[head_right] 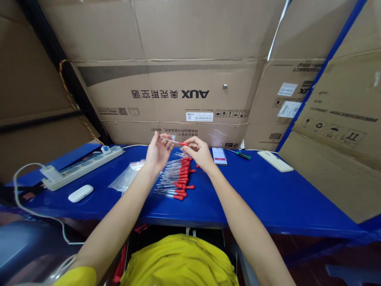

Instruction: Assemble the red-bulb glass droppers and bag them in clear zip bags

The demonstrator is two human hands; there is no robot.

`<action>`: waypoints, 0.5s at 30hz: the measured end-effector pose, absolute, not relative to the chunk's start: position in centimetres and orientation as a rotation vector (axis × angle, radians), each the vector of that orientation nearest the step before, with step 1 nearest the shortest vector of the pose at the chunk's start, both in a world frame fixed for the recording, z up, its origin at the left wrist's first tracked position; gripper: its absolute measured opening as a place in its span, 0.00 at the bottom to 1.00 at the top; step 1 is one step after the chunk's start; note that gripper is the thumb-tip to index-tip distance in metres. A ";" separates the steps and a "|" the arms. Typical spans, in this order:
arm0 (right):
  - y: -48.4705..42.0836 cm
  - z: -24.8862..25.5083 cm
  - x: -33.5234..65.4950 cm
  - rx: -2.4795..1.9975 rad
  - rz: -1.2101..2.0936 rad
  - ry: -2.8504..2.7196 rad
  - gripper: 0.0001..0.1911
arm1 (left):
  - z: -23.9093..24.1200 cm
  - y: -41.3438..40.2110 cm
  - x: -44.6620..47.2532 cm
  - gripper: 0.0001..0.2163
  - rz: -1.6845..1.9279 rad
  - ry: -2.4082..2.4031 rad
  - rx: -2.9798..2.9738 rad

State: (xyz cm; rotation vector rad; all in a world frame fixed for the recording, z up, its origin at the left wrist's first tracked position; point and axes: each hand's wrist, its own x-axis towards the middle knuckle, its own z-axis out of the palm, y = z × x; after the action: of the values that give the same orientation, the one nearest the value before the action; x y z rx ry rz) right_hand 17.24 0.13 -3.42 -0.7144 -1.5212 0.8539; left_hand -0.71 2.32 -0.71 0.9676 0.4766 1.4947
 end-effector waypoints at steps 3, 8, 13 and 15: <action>-0.7 -4.2 15.7 -0.768 0.737 -1.674 0.18 | 0.5 0.7 -0.4 0.23 1.573 0.188 0.550; -2.3 -4.5 14.6 -0.930 0.311 -1.993 0.13 | 1.2 -1.1 -0.8 0.29 1.603 0.050 0.463; -2.7 -4.6 14.2 -0.854 0.344 -2.007 0.17 | 0.5 -1.6 -1.2 0.26 1.607 0.016 0.423; -2.6 -5.0 13.9 -0.802 0.417 -1.982 0.19 | 0.3 -1.7 -1.1 0.24 1.636 0.013 0.402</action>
State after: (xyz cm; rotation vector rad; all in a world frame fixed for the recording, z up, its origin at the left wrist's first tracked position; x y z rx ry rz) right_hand 13.88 -2.61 -4.97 -0.8022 -1.9819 0.4170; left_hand -1.15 -1.71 0.31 0.4020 0.0134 1.6357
